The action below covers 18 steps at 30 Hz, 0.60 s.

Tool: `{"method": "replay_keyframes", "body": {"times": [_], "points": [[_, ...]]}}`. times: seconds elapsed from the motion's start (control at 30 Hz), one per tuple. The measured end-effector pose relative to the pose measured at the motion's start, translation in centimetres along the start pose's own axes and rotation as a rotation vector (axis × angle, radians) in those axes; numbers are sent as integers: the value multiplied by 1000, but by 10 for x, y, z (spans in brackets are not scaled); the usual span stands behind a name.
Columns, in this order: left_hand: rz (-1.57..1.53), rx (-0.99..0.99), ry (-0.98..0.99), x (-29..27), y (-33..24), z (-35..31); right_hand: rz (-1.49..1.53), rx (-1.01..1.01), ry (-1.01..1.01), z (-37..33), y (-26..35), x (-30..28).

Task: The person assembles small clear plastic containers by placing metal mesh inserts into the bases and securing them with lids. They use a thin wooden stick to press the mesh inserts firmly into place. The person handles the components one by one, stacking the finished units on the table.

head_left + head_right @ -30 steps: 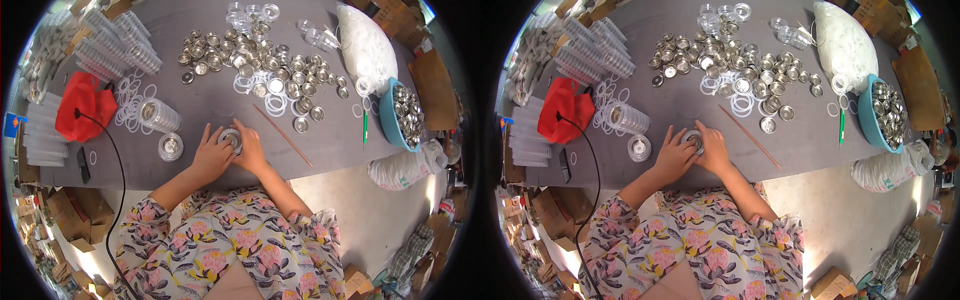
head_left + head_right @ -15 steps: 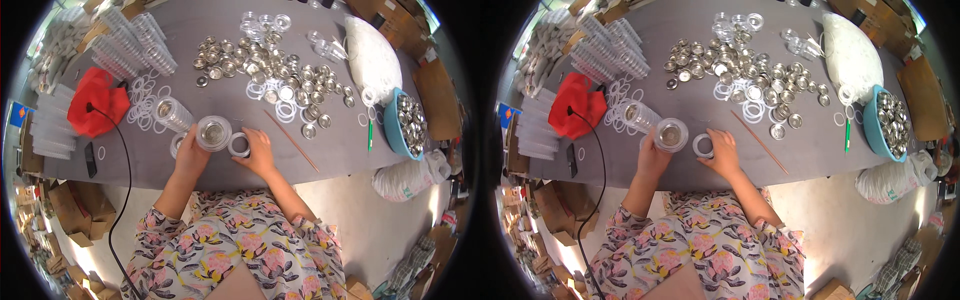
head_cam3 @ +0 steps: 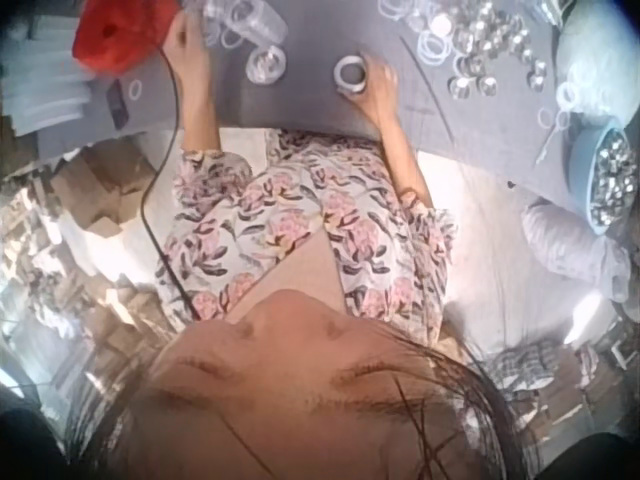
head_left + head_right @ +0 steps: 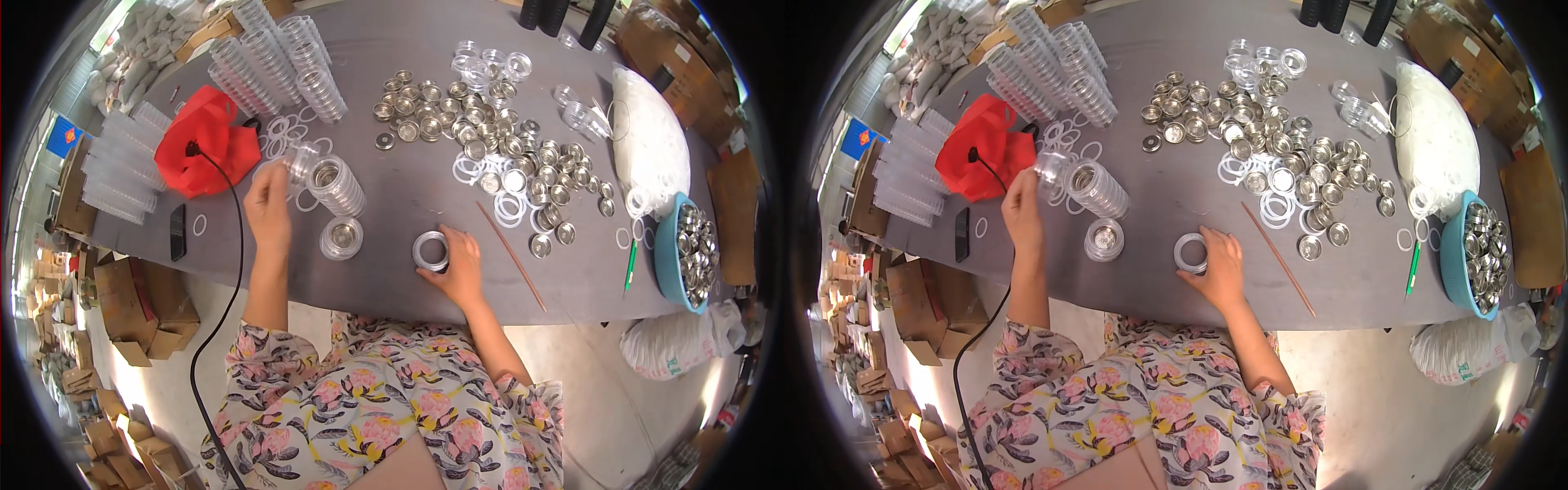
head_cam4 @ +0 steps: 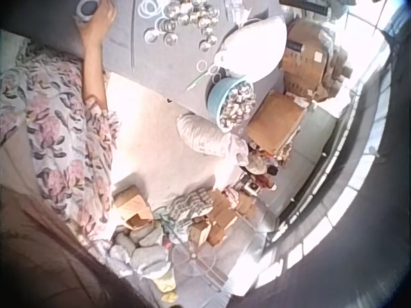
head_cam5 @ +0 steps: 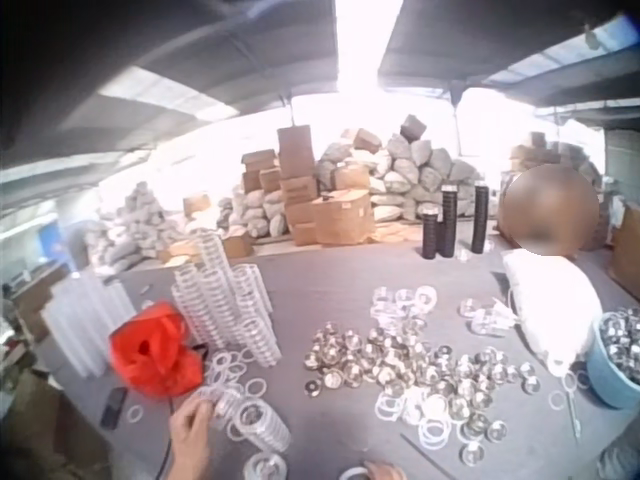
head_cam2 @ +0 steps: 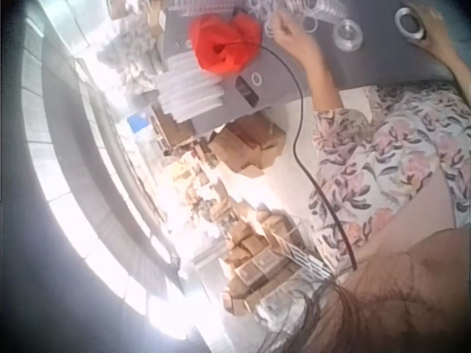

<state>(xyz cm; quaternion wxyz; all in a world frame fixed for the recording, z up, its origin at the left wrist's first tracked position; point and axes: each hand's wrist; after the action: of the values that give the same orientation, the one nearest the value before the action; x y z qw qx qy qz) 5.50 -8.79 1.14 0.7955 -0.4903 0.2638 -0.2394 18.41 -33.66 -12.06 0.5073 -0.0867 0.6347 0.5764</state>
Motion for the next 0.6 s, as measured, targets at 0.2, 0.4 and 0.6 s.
{"method": "replay_keyframes", "body": {"times": [0.2,0.4,0.6], "points": [[1075,381,383,12,-5,13,-3,5,18,-1,1,-2],[967,497,321,17,-15,19,8,30,39,-1,-1,-4],[598,391,694,97,-6,-10,45,22,33,0,1,-5]]}}
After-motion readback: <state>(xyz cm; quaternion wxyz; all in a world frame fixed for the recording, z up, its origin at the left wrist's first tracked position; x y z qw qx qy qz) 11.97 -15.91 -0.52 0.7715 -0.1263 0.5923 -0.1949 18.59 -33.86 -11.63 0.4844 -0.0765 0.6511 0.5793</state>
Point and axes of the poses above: each hand's wrist, its own z-axis towards the middle knuckle, its own x-axis out of the palm, y = z × x, and after that the axes turned 14 degrees about y, right-handed
